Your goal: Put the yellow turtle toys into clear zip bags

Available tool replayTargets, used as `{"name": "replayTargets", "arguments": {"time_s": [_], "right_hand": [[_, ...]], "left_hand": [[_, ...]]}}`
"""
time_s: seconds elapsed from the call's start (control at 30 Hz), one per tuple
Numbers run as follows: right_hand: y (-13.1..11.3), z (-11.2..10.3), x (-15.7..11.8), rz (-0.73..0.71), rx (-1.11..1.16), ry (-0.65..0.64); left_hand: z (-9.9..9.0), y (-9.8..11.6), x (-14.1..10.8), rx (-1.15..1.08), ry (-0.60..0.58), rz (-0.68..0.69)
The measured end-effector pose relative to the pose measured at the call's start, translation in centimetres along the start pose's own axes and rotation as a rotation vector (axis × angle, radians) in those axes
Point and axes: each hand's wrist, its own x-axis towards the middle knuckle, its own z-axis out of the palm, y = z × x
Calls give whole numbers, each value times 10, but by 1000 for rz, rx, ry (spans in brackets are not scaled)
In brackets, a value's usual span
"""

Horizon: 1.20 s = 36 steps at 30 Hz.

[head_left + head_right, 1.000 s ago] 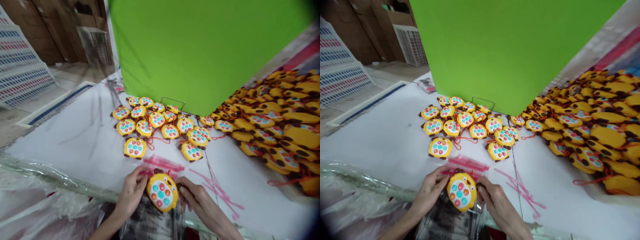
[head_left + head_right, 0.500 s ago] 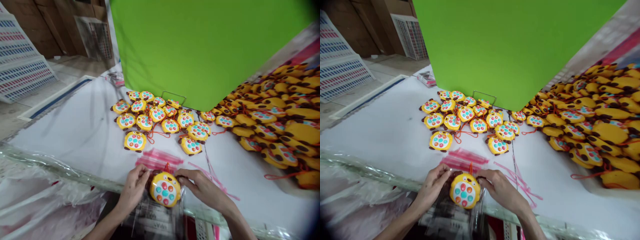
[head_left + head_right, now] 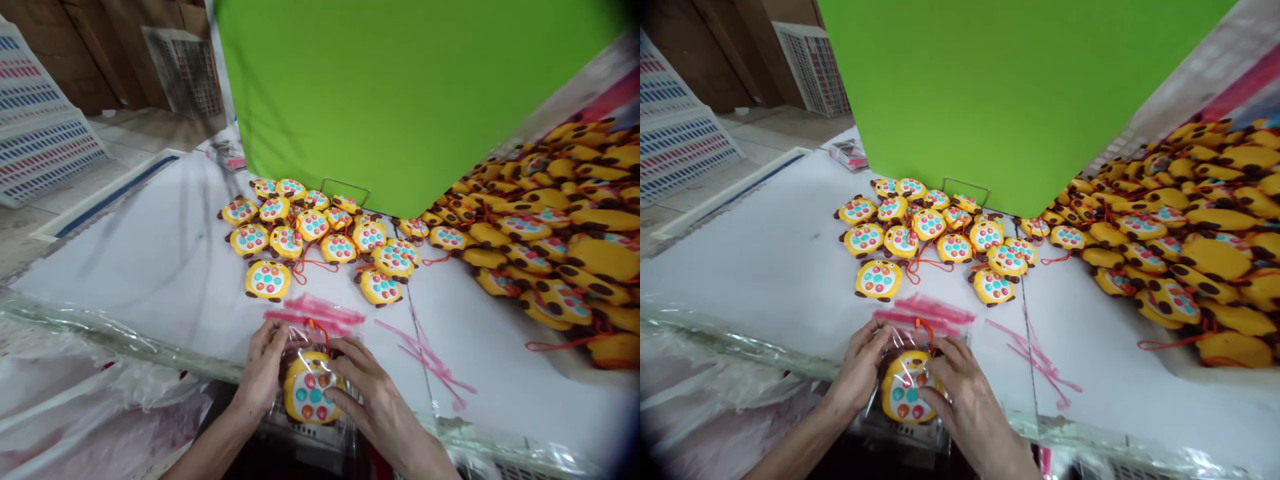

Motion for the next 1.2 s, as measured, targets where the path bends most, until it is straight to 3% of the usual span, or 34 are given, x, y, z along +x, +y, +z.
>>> {"name": "replayTargets", "arguments": {"time_s": [0.2, 0.37, 0.57, 0.83, 1.03, 1.2], "right_hand": [[4, 1, 2, -69, -53, -64], [-1, 3, 8, -102, -122, -40], [-5, 14, 11, -40, -100, -271], [-18, 21, 13, -122, -19, -249], [-8, 23, 14, -97, -148, -63], [-5, 24, 19, -85, -193, -30]], "left_hand": [[1, 2, -3, 82, 34, -10], [-3, -2, -3, 109, -27, 8], [-6, -9, -4, 142, -68, 49], [-13, -6, -7, 216, -16, 117], [-15, -3, -7, 188, 39, 69], [-17, -5, -5, 187, 36, 87]]}}
